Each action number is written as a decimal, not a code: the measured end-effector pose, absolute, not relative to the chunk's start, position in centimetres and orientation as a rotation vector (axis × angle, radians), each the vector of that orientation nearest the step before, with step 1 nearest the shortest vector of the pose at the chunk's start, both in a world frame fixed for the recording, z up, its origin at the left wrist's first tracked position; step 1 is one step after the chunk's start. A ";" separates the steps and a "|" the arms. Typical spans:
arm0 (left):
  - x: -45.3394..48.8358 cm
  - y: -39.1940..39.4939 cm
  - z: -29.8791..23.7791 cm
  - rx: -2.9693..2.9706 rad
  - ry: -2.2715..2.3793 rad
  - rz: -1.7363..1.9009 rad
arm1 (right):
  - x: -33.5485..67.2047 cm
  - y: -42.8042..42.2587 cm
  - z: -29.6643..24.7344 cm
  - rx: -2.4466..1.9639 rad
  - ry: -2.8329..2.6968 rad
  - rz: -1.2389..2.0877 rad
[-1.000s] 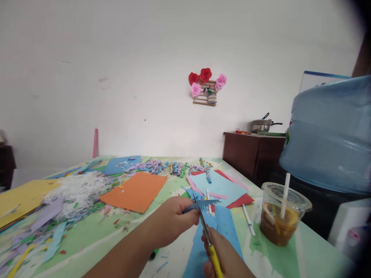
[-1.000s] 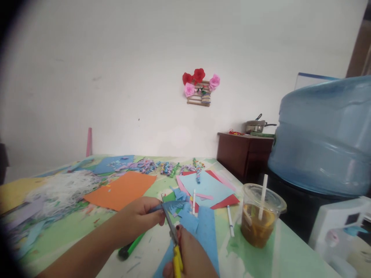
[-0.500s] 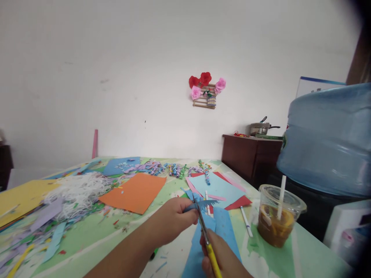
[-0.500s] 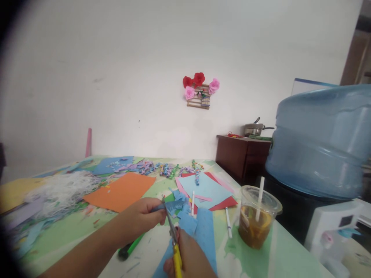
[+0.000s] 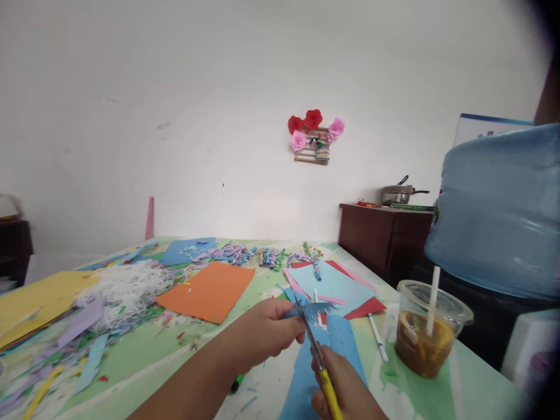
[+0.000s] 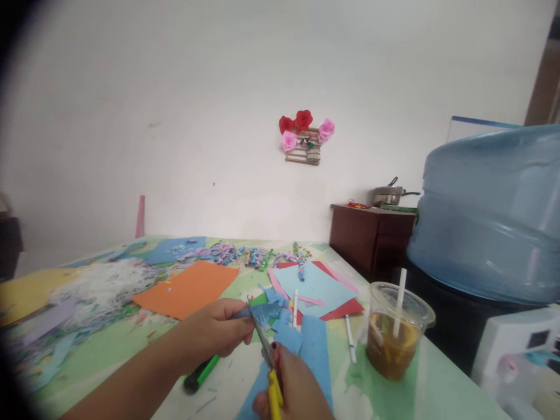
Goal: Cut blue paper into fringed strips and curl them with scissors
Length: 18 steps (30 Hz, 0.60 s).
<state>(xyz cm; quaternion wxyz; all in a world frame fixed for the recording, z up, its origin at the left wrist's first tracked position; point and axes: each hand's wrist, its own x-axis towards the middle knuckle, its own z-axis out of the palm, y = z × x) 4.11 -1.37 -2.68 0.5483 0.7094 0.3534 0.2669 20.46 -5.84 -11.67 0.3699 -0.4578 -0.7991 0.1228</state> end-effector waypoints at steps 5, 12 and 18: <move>4.0 -1.3 -2.4 1.615 0.734 0.607 | 20.6 -6.0 -11.9 -1.268 -2.007 0.333; 3.8 -2.1 -2.2 1.852 0.912 0.671 | 21.2 -6.2 -12.4 -1.376 -1.973 0.383; 4.0 -2.8 -1.8 2.130 0.957 0.703 | 21.1 -6.5 -11.9 -1.318 -2.029 0.442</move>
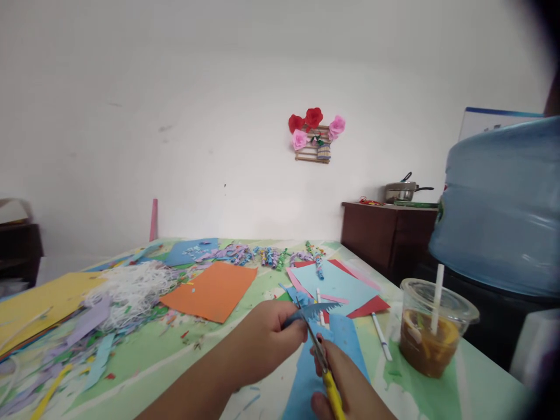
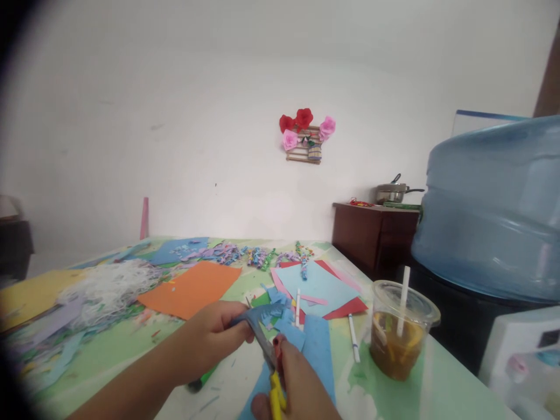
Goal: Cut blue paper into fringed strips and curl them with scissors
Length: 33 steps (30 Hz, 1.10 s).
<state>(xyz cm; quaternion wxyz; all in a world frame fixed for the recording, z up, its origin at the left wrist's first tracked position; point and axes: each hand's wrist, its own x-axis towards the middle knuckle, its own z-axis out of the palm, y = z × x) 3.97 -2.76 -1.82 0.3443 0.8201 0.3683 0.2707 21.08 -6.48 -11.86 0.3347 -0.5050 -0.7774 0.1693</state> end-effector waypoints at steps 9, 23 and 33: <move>3.6 -2.7 -1.6 2.160 0.972 0.596 | 21.4 -6.1 -12.5 -1.290 -2.076 0.398; 3.7 -2.2 -2.1 1.750 0.783 0.555 | 20.5 -6.8 -11.1 -1.235 -2.003 0.442; 4.2 -2.0 -2.4 1.585 0.654 0.581 | 20.0 -6.1 -11.9 -1.170 -1.883 0.487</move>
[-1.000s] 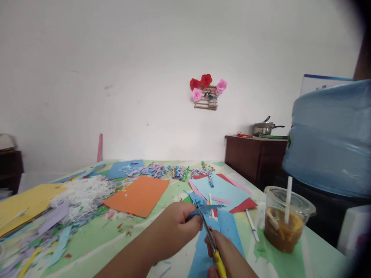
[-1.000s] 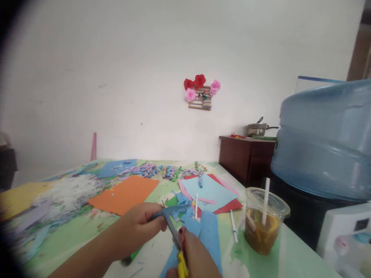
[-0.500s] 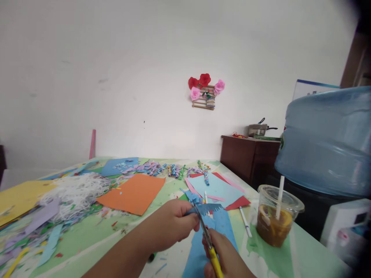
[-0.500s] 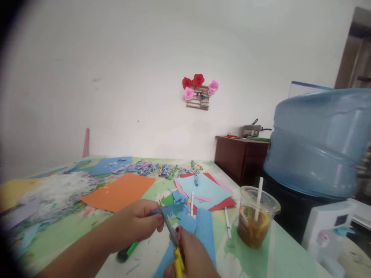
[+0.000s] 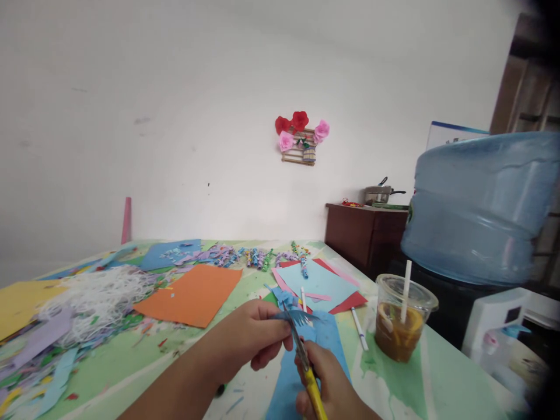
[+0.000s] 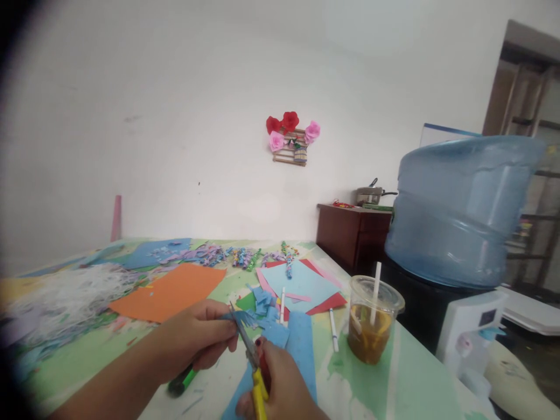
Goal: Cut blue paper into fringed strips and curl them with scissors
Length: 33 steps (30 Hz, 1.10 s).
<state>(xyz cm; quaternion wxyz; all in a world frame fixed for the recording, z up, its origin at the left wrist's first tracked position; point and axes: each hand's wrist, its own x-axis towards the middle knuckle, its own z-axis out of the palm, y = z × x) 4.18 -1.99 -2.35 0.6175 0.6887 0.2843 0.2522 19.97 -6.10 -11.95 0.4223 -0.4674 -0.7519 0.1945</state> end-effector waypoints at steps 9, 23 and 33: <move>4.1 -2.0 -2.4 1.628 0.655 0.574 | 19.5 -6.4 -11.3 -1.089 -1.820 0.567; 3.5 -1.8 -2.5 1.776 0.738 0.529 | 19.9 -6.2 -11.8 -1.100 -1.798 0.564; 3.6 -1.9 -2.3 1.700 0.705 0.683 | 20.4 -7.2 -10.5 -1.021 -1.995 0.595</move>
